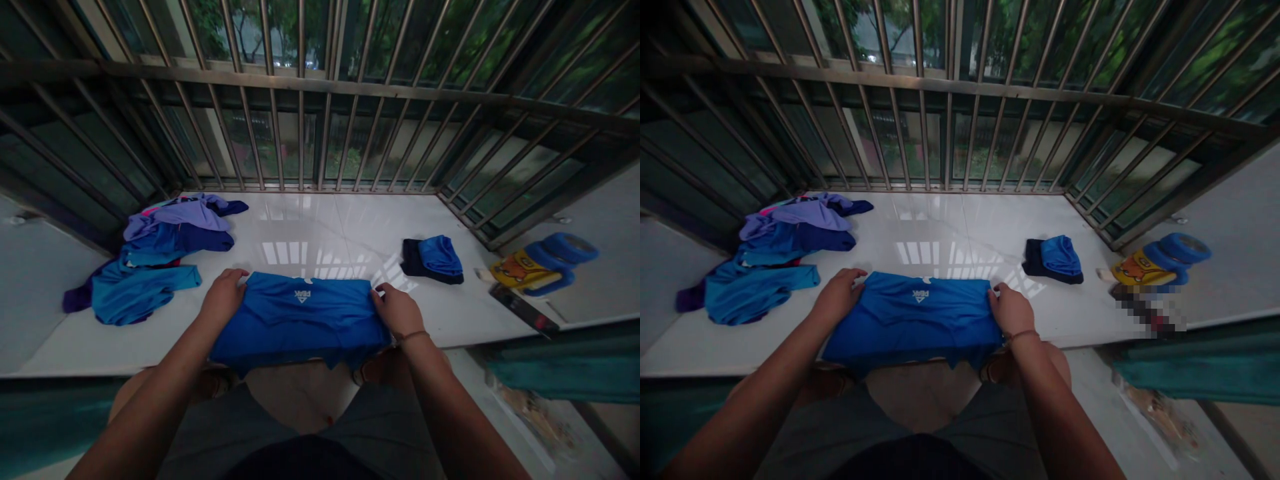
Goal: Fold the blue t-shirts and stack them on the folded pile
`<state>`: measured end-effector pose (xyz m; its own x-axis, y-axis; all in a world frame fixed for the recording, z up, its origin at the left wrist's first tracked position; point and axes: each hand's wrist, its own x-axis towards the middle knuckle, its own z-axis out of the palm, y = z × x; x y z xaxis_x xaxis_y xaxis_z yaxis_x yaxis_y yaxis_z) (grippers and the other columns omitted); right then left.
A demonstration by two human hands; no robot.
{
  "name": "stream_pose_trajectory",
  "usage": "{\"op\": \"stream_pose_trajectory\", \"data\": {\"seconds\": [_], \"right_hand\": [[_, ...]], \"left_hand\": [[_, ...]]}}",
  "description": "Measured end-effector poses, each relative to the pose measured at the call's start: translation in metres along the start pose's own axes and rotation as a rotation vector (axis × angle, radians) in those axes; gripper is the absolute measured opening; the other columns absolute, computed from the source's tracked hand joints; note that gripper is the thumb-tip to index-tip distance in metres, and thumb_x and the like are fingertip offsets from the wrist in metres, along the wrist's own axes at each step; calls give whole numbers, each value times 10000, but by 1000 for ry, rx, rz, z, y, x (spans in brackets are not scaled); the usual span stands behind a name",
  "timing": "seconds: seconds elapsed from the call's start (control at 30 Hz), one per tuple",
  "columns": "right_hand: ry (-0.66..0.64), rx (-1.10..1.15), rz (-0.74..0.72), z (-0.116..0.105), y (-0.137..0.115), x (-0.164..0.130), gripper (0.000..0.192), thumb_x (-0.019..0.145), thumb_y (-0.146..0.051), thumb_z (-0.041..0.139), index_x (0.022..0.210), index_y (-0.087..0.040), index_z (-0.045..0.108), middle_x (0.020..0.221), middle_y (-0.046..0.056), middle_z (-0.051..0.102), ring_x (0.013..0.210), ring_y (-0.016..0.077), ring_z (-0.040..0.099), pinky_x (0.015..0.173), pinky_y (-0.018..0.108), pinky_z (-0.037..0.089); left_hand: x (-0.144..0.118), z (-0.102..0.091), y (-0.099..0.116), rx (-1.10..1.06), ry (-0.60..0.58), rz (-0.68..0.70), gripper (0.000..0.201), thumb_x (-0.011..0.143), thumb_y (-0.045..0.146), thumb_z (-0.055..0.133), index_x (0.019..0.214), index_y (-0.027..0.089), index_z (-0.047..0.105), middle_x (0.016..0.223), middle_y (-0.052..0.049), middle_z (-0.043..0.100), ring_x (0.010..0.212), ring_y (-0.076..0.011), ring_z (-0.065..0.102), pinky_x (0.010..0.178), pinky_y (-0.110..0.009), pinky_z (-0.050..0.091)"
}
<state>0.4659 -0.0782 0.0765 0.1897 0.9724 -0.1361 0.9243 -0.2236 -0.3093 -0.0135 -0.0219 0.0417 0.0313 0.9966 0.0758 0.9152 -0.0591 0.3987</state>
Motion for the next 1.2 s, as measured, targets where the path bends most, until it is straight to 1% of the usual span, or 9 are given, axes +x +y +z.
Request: {"op": "stream_pose_trajectory", "data": {"seconds": [0.1,0.23,0.3,0.47,0.73,0.93,1.07,1.13,1.2], "right_hand": [[107,-37,-143,-1,-10,8,360,1154,-415,559,1355,-182,744,1208,174,837,1141,329,789,1013,421,581],[-46,-110,-430,5,-22,28,583,1080,-329,698,1617,-124,599,1591,234,673,1469,355,636,1235,459,491],[-152,-143,-461,8,-25,38,601,1030,-289,771,1599,-159,630,1518,203,729,1388,335,692,1180,425,528],[-175,-184,-433,-3,-31,71,177,980,-236,818,1152,-197,826,1191,145,819,1131,298,770,1015,350,560],[160,-133,-352,-75,-52,116,314,1103,-254,553,1322,-104,720,1340,239,705,1245,356,669,1112,433,504],[365,50,-590,-86,-22,53,225,1017,-238,597,1191,-182,728,1218,176,736,1203,370,656,1136,511,514],[115,102,-645,-46,22,-20,302,966,-206,609,1221,-259,763,1276,130,771,1242,353,689,1138,530,556],[-32,134,-634,-23,45,-53,343,975,-215,598,1251,-300,782,1340,106,776,1252,322,721,1122,507,595],[-35,163,-566,-4,66,-82,376,994,-235,570,1285,-327,788,1403,93,776,1297,315,735,1143,519,602]], "left_hand": [[11,2,5,-19,32,188,382,1042,364,564,1327,197,755,1373,-169,775,1307,-347,726,1219,-499,534],[36,4,12,81,-212,300,465,907,413,751,1325,211,781,1393,-194,790,1355,-406,703,1195,-520,535],[51,2,12,140,-341,278,404,831,385,801,1207,239,820,1278,-179,828,1244,-407,745,1086,-484,574],[93,-14,20,93,-503,306,182,787,446,797,833,271,782,895,-80,823,895,-315,763,844,-363,556],[133,-69,69,-39,-44,206,193,900,404,709,980,236,757,918,-53,789,938,-279,730,877,-347,546],[52,-84,68,-92,113,342,195,990,373,646,1088,244,755,1115,-107,789,1127,-330,716,1083,-467,566],[-43,-51,29,-139,-92,435,166,969,353,680,1075,310,800,1370,-102,789,1304,-347,710,1188,-522,554],[-90,-33,8,-143,-199,379,152,979,391,695,1032,347,831,1514,-69,749,1432,-366,661,1247,-564,522],[-132,-23,-9,-173,-195,263,170,962,440,699,1011,366,844,1516,-66,755,1431,-381,671,1244,-579,532]]}}
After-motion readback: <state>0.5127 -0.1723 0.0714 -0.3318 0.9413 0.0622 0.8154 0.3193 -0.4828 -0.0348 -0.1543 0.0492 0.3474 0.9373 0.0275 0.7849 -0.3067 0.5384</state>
